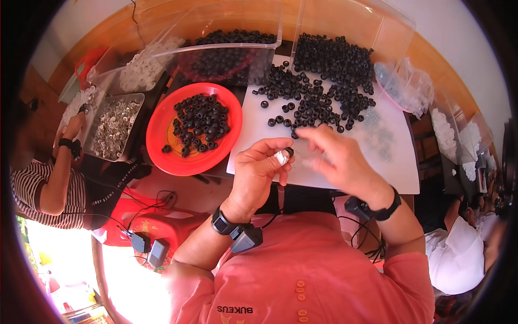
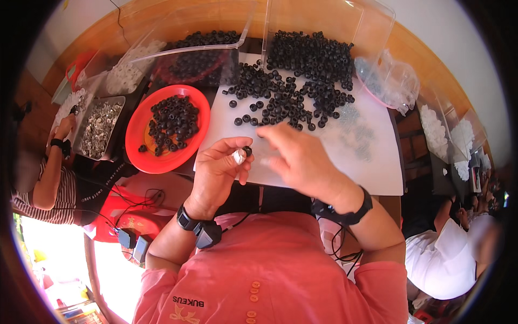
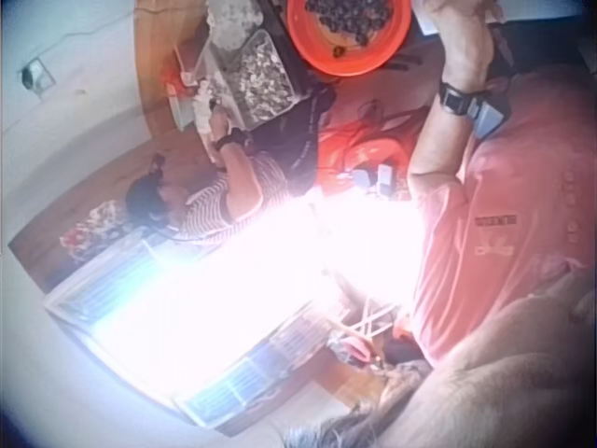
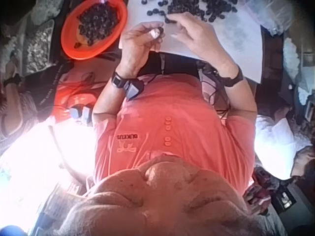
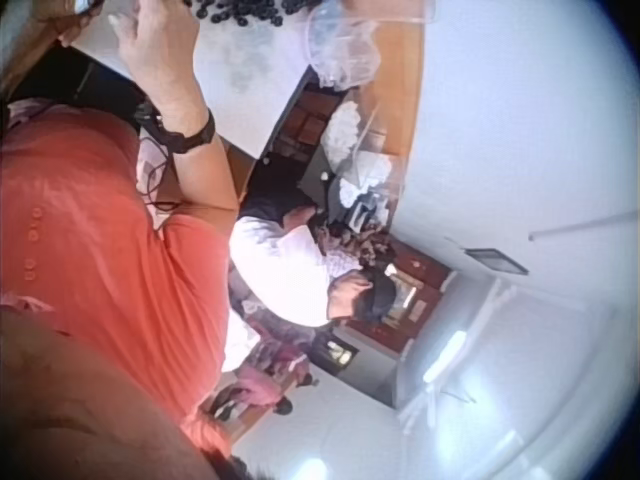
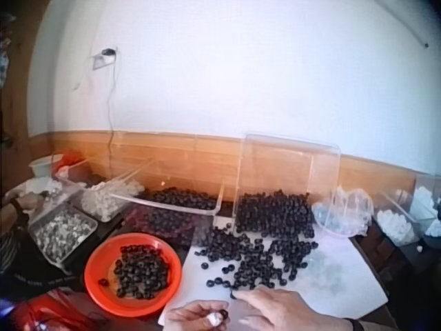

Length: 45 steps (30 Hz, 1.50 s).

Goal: Assembling small black rings with white plastic components at a workshop table.

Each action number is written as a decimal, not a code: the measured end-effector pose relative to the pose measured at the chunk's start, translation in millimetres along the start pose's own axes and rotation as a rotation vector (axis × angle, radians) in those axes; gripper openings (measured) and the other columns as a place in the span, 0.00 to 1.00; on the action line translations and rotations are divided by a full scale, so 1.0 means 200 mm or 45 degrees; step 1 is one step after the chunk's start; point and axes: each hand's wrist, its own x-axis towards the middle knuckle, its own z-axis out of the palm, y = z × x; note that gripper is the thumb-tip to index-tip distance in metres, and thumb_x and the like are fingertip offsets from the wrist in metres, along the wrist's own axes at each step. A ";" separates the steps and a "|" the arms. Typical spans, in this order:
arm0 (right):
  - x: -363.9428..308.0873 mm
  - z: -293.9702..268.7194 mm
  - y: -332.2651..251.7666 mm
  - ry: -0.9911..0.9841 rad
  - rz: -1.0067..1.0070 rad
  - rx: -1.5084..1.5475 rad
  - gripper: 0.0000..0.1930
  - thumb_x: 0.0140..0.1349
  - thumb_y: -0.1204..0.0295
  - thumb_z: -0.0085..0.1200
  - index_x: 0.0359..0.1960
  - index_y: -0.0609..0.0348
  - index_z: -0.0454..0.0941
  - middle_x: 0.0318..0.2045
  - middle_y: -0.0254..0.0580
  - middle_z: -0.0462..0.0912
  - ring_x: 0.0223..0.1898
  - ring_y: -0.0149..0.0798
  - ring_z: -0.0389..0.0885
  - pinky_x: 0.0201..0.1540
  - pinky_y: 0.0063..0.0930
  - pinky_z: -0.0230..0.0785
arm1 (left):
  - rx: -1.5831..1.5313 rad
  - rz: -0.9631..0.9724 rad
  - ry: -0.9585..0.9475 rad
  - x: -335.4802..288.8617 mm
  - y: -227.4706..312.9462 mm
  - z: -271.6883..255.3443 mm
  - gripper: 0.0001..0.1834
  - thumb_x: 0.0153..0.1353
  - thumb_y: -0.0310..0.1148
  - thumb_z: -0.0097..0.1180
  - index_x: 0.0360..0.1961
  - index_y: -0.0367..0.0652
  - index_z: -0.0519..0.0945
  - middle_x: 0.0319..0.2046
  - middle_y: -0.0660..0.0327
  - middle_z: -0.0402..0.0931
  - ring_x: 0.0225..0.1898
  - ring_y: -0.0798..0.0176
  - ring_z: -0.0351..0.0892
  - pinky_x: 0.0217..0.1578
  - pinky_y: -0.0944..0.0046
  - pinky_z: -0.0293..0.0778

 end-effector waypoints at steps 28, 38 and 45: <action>0.31 0.10 0.30 -0.197 0.123 -0.771 0.06 0.54 0.73 0.61 0.33 0.54 0.81 0.30 0.41 0.84 0.36 0.49 0.84 0.37 0.45 0.74 | 0.014 0.008 -0.105 -0.01 -0.01 -0.03 0.13 0.66 0.24 0.59 0.49 0.29 0.80 0.38 0.53 0.82 0.36 0.63 0.81 0.31 0.66 0.75; -0.20 0.05 0.17 0.114 0.009 -0.871 0.05 0.51 0.76 0.61 0.30 0.57 0.79 0.29 0.39 0.76 0.34 0.44 0.77 0.36 0.37 0.65 | 0.124 0.020 -0.114 -0.02 -0.01 -0.01 0.12 0.65 0.23 0.60 0.49 0.30 0.81 0.38 0.55 0.82 0.36 0.65 0.81 0.30 0.68 0.76; -0.28 0.07 0.17 0.469 0.111 -0.541 0.09 0.50 0.78 0.63 0.35 0.56 0.81 0.30 0.37 0.76 0.35 0.45 0.76 0.37 0.39 0.64 | 0.248 0.013 -0.046 -0.03 0.00 0.03 0.12 0.64 0.21 0.59 0.48 0.30 0.82 0.37 0.54 0.82 0.35 0.65 0.81 0.29 0.69 0.75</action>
